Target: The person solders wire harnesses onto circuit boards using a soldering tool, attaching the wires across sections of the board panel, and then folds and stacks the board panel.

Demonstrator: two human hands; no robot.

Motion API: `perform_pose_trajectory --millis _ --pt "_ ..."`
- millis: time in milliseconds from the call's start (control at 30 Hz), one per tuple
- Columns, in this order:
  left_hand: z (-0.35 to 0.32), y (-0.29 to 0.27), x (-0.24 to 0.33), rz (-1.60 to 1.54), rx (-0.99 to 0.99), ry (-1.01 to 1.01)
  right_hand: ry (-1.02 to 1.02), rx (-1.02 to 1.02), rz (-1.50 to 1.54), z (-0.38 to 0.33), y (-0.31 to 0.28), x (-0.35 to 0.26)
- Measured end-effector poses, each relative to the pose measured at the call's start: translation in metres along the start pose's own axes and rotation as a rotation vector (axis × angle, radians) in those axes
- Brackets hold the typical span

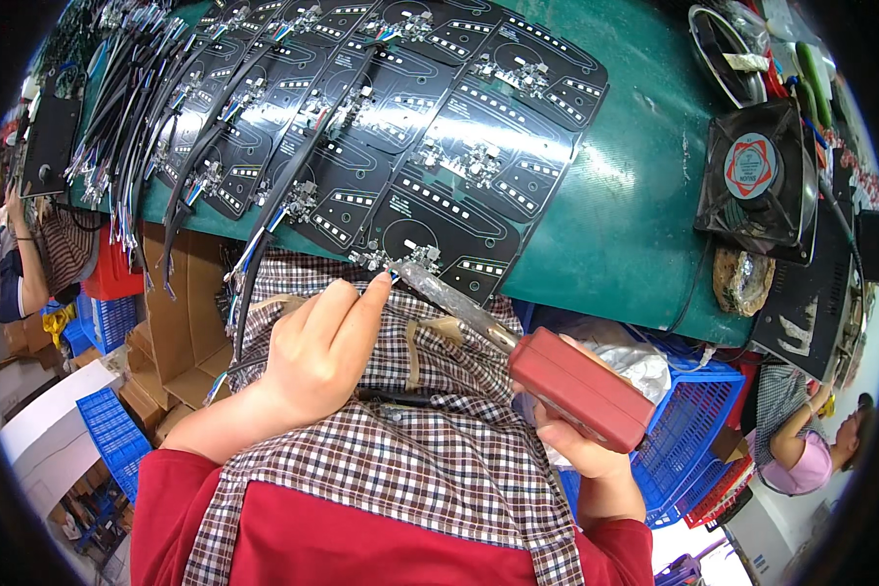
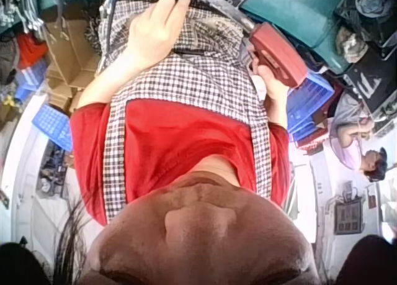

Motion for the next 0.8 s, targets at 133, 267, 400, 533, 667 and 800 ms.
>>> perform_pose_trajectory --millis 133,267,400,533,667,800 --pt "0.002 -0.001 0.002 0.042 -0.009 0.006 -0.1 0.061 0.047 -0.006 0.004 -0.007" --pt "0.001 -0.001 0.003 0.053 -0.022 -0.001 -0.154 0.037 -0.209 -0.004 -0.005 -0.003" --pt "0.002 -0.001 0.002 0.043 -0.023 0.003 -0.202 0.053 -0.28 -0.006 -0.017 0.006" --pt "0.002 0.0 0.002 0.028 0.006 0.002 -0.142 0.048 -0.201 -0.004 -0.006 0.001" --pt "0.004 -0.002 0.002 0.012 0.008 -0.009 -0.151 0.039 -0.184 -0.002 -0.01 0.006" --pt "0.003 -0.001 0.003 0.013 0.003 -0.002 -0.135 0.049 -0.194 0.0 -0.013 0.007"
Point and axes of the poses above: each hand's wrist, its own z-axis towards the middle knuckle, its own y-axis out of the palm, x = y × z, the point moved 4 cm from there along z, towards the middle knuckle, and after that the axes turned 14 degrees about x, right-handed, at the moved point
